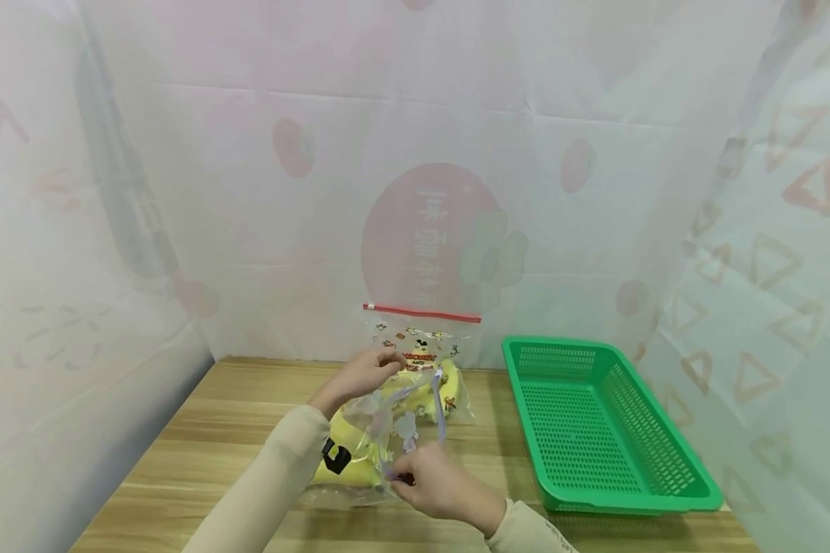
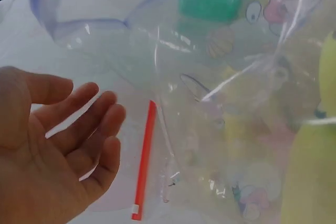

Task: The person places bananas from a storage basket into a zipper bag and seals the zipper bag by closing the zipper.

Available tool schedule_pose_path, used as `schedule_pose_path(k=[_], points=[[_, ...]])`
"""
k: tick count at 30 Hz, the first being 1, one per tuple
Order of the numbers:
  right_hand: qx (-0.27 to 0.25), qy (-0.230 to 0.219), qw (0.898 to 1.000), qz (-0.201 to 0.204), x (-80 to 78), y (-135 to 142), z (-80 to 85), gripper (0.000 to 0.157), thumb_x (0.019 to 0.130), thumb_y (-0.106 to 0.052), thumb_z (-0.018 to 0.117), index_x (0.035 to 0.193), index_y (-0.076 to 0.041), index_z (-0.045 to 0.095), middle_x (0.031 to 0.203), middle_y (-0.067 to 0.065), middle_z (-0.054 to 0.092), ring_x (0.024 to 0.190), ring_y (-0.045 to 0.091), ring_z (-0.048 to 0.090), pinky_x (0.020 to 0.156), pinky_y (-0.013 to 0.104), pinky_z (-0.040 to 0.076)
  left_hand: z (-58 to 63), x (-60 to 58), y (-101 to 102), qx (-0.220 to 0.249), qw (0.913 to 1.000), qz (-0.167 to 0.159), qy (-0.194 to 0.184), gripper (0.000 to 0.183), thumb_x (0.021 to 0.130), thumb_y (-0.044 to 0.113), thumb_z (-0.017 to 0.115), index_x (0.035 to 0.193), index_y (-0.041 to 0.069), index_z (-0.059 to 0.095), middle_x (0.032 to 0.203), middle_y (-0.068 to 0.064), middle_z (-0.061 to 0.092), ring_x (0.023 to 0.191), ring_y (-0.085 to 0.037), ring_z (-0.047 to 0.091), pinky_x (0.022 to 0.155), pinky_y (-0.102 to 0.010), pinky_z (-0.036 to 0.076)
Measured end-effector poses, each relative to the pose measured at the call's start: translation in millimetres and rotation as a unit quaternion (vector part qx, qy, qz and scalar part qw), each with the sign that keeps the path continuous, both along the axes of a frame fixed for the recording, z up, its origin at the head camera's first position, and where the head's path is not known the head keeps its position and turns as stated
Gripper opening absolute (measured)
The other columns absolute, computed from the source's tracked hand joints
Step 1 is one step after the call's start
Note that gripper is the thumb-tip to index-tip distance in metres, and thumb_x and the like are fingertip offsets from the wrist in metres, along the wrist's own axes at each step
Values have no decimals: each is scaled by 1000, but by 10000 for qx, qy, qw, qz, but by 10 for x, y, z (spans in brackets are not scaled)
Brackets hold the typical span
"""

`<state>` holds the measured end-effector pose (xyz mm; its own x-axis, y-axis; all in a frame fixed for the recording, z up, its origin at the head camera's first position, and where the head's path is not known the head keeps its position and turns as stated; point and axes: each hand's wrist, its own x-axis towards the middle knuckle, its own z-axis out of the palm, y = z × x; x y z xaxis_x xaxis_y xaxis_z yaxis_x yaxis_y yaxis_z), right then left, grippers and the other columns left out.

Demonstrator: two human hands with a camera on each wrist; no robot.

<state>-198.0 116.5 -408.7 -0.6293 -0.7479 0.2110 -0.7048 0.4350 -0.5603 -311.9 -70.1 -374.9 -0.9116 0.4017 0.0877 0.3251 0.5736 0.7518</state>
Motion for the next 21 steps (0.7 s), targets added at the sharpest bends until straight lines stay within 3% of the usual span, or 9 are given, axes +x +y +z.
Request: schedule_pose_path(k=[3,5,7,12,18,21], points=[[-60,203,9996,167,2,-2,-21,9,87,-5,67,83,-9,74,64,-16,58,49,-12,38,44,9,38,-45,-68,40,-86,9982,-343,-490,37,101,19,41,135,6,49,133,-12,51,121,-30,48,94,-46,43],[-58,324,9992,234,0,-4,-25,9,87,-5,67,82,-9,73,64,-16,57,50,-12,37,44,8,38,-90,-100,59,5,9950,-549,-840,43,99,14,40,142,7,40,141,-14,43,129,-33,39,100,-51,37],[-34,403,9988,293,-2,-8,-19,9,87,-4,67,81,-10,73,64,-16,56,50,-13,36,45,8,37,-135,-120,70,83,9925,-682,-1013,46,97,10,41,143,6,38,143,-15,41,131,-34,36,102,-52,34],[-12,513,9979,405,0,-13,-14,10,86,-4,67,79,-9,72,63,-16,56,51,-14,35,46,7,37,-239,-169,91,1,9929,-766,-910,38,98,12,44,134,2,45,133,-15,49,123,-34,44,98,-48,39],[-132,388,9986,322,0,10,-17,10,86,-3,67,80,-9,72,62,-16,54,50,-11,37,45,8,37,-221,-179,73,-3,9952,-719,-667,33,98,18,48,127,3,52,125,-13,55,116,-31,50,95,-46,43],[-245,207,9991,262,-14,45,-22,9,87,-3,66,83,-9,73,63,-14,57,51,-9,41,44,9,39,-210,-193,47,16,9971,-570,-496,25,99,20,49,114,3,59,108,-10,60,97,-26,57,82,-41,49]])
